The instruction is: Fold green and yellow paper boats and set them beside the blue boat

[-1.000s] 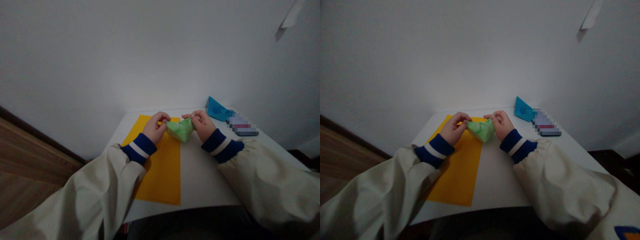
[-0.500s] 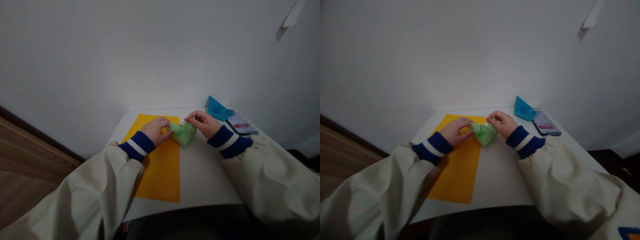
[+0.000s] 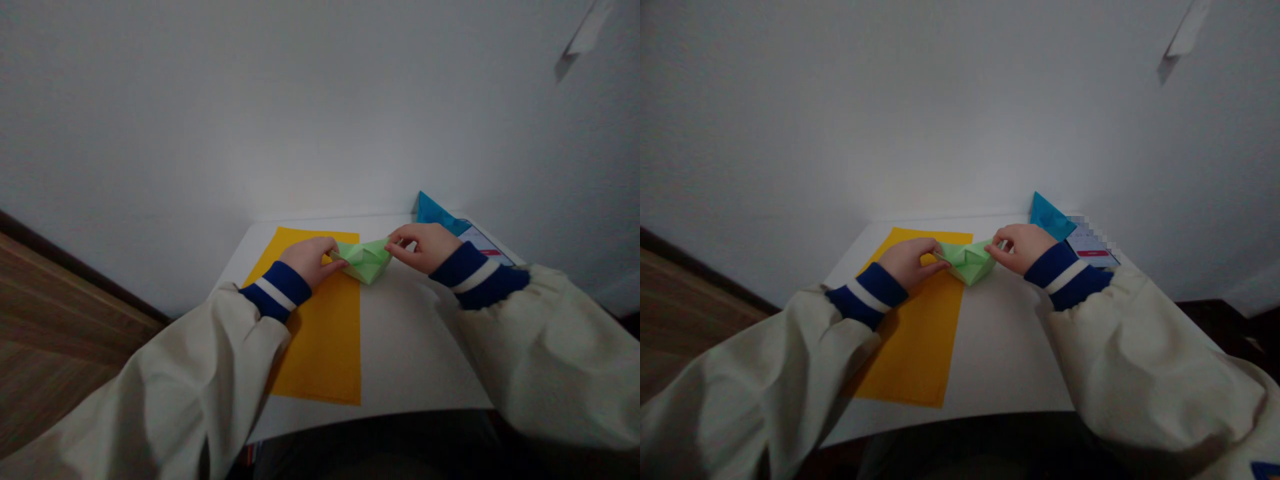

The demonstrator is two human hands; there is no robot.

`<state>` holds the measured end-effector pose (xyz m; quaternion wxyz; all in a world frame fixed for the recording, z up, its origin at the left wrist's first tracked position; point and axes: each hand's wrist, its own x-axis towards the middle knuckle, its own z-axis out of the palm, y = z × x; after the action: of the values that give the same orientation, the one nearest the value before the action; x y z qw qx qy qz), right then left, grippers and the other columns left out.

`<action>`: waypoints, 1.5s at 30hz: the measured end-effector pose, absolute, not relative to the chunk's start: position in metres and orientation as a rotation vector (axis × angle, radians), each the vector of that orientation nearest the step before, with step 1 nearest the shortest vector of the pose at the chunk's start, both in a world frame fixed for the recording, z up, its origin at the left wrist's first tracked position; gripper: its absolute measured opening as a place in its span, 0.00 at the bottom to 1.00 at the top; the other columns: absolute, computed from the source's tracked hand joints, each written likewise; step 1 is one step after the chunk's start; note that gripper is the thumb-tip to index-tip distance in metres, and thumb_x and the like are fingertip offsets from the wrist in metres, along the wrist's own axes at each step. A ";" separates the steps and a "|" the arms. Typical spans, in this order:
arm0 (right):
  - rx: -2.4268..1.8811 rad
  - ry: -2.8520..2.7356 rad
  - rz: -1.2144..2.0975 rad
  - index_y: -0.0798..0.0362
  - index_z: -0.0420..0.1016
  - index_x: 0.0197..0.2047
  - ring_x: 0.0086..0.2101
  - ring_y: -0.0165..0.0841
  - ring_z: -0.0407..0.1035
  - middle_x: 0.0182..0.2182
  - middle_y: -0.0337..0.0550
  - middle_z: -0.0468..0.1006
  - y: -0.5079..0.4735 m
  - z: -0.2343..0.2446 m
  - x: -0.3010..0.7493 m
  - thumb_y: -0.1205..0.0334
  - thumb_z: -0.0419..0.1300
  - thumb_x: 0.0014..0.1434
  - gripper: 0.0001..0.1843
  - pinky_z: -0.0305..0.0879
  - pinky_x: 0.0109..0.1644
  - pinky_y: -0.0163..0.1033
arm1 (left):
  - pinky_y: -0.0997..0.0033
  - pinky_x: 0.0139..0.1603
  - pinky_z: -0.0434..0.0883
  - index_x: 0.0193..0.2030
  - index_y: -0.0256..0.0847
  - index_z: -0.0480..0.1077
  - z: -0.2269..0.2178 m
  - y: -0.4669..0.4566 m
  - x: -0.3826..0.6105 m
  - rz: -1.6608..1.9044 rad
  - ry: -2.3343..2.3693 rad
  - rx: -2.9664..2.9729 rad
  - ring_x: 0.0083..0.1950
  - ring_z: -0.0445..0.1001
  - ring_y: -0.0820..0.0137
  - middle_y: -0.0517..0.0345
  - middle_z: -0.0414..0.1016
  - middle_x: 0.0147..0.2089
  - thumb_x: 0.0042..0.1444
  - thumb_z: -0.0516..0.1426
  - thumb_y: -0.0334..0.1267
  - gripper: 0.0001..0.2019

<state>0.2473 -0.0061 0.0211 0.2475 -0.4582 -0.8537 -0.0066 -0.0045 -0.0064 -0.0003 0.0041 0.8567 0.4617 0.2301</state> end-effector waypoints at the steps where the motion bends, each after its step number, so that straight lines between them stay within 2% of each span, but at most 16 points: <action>1: -1.304 -2.337 -0.010 0.50 0.76 0.27 0.23 0.31 0.68 0.25 0.41 0.78 -0.005 0.020 0.250 0.51 0.56 0.53 0.13 0.60 0.25 0.36 | 0.68 0.34 0.65 0.32 0.40 0.69 -0.002 -0.005 -0.005 0.741 1.452 2.671 0.35 0.72 0.65 0.55 0.74 0.34 0.52 0.57 0.47 0.12; 4: -1.372 -2.350 -0.015 0.48 0.78 0.27 0.20 0.29 0.67 0.22 0.39 0.77 0.001 0.016 0.261 0.45 0.59 0.50 0.15 0.58 0.22 0.35 | 0.69 0.33 0.65 0.31 0.40 0.69 -0.006 -0.002 -0.006 0.775 1.506 2.601 0.32 0.71 0.67 0.56 0.74 0.31 0.51 0.58 0.49 0.13; 7: -1.290 -2.395 0.095 0.46 0.79 0.27 0.20 0.29 0.67 0.20 0.37 0.77 0.007 0.009 0.272 0.44 0.62 0.47 0.14 0.58 0.21 0.34 | 0.69 0.32 0.65 0.28 0.40 0.69 -0.010 0.001 -0.008 0.786 1.541 2.508 0.31 0.71 0.67 0.56 0.74 0.29 0.50 0.58 0.51 0.15; 11: -1.288 -2.403 0.230 0.46 0.79 0.28 0.21 0.30 0.70 0.21 0.36 0.78 0.013 0.005 0.279 0.48 0.64 0.45 0.11 0.60 0.21 0.34 | 0.68 0.32 0.66 0.27 0.40 0.69 -0.014 0.005 -0.010 0.822 1.541 2.414 0.30 0.70 0.68 0.57 0.74 0.28 0.47 0.60 0.50 0.14; 17: -1.335 -2.398 0.264 0.47 0.78 0.28 0.24 0.32 0.72 0.22 0.37 0.79 0.014 0.004 0.279 0.57 0.64 0.47 0.05 0.65 0.26 0.35 | 0.68 0.31 0.65 0.27 0.40 0.69 -0.015 0.005 -0.011 0.780 1.597 2.393 0.30 0.70 0.66 0.56 0.73 0.28 0.47 0.60 0.49 0.14; 20: -1.244 -2.390 0.126 0.49 0.77 0.28 0.30 0.34 0.73 0.29 0.41 0.80 0.010 0.005 0.273 0.54 0.61 0.51 0.09 0.67 0.30 0.38 | 0.69 0.33 0.66 0.32 0.40 0.69 -0.011 0.001 -0.010 0.764 1.473 2.540 0.33 0.71 0.67 0.56 0.74 0.31 0.52 0.57 0.46 0.11; 23: -1.020 -2.450 -0.161 0.51 0.77 0.27 0.40 0.38 0.71 0.40 0.46 0.79 0.004 0.012 0.263 0.53 0.56 0.56 0.14 0.66 0.45 0.46 | 0.71 0.32 0.66 0.38 0.41 0.68 -0.001 -0.007 -0.006 0.697 1.360 2.729 0.32 0.72 0.68 0.57 0.74 0.32 0.58 0.52 0.43 0.09; 25: -0.953 -2.435 -0.385 0.52 0.77 0.33 0.44 0.41 0.69 0.43 0.47 0.77 -0.002 0.019 0.254 0.53 0.58 0.56 0.12 0.64 0.50 0.50 | 0.72 0.31 0.66 0.39 0.42 0.68 0.006 -0.013 -0.003 0.622 1.342 2.849 0.33 0.73 0.68 0.56 0.75 0.33 0.61 0.49 0.43 0.10; 26: -0.900 -2.405 -0.484 0.53 0.77 0.37 0.48 0.43 0.66 0.46 0.48 0.76 -0.006 0.022 0.248 0.54 0.60 0.54 0.13 0.62 0.52 0.51 | 0.73 0.32 0.66 0.40 0.42 0.68 0.010 -0.016 -0.002 0.613 1.316 2.891 0.35 0.74 0.68 0.56 0.75 0.37 0.61 0.49 0.42 0.10; 28: -0.771 -2.419 -0.616 0.53 0.75 0.42 0.53 0.43 0.61 0.48 0.46 0.74 -0.012 0.027 0.237 0.60 0.58 0.56 0.11 0.61 0.55 0.50 | 0.72 0.35 0.68 0.43 0.42 0.67 0.015 -0.020 0.001 0.630 1.283 2.943 0.42 0.74 0.67 0.54 0.73 0.49 0.61 0.49 0.41 0.09; 30: -0.631 -2.439 -0.685 0.54 0.74 0.42 0.50 0.38 0.63 0.45 0.46 0.76 -0.018 0.029 0.225 0.67 0.51 0.60 0.11 0.62 0.53 0.47 | 0.71 0.38 0.70 0.45 0.43 0.67 0.018 -0.022 0.003 0.634 1.275 2.973 0.48 0.73 0.66 0.54 0.66 0.59 0.62 0.49 0.41 0.10; 32: -0.510 -2.583 -0.684 0.58 0.72 0.42 0.43 0.35 0.67 0.40 0.49 0.77 -0.023 0.031 0.215 0.69 0.47 0.62 0.13 0.65 0.48 0.44 | 0.70 0.40 0.71 0.44 0.44 0.67 0.019 -0.022 0.004 0.603 1.277 2.987 0.51 0.72 0.66 0.55 0.62 0.62 0.62 0.48 0.42 0.11; 34: -0.579 -2.711 -0.664 0.60 0.72 0.42 0.37 0.35 0.68 0.36 0.51 0.77 -0.026 0.031 0.208 0.70 0.45 0.62 0.14 0.65 0.42 0.42 | 0.69 0.42 0.72 0.45 0.44 0.67 0.019 -0.021 0.005 0.572 1.254 2.988 0.52 0.72 0.66 0.55 0.63 0.61 0.63 0.47 0.42 0.11; 38: -1.026 -2.801 -0.552 0.58 0.71 0.42 0.35 0.35 0.70 0.35 0.49 0.77 -0.027 0.035 0.204 0.68 0.48 0.61 0.12 0.62 0.36 0.39 | 0.67 0.46 0.71 0.48 0.42 0.66 0.020 -0.021 0.006 0.534 1.160 2.998 0.54 0.71 0.66 0.53 0.65 0.60 0.63 0.48 0.40 0.11; 41: -1.331 -2.834 -0.448 0.54 0.73 0.39 0.33 0.36 0.71 0.34 0.47 0.77 -0.025 0.038 0.206 0.64 0.50 0.59 0.11 0.60 0.33 0.38 | 0.68 0.43 0.72 0.45 0.42 0.68 0.021 -0.024 0.007 0.493 1.146 3.004 0.51 0.73 0.65 0.55 0.65 0.60 0.63 0.48 0.41 0.11; 45: -1.471 -2.858 -0.344 0.51 0.75 0.37 0.35 0.37 0.72 0.36 0.47 0.78 -0.027 0.042 0.206 0.60 0.50 0.58 0.13 0.60 0.34 0.39 | 0.69 0.41 0.71 0.44 0.43 0.68 0.023 -0.028 0.008 0.444 1.121 3.021 0.48 0.74 0.65 0.58 0.65 0.60 0.62 0.48 0.42 0.10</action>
<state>0.2059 -0.0273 0.0421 -0.0455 -0.4546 -0.8832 -0.1063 0.0077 -0.0279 0.0231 -0.0555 0.9273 0.3441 0.1363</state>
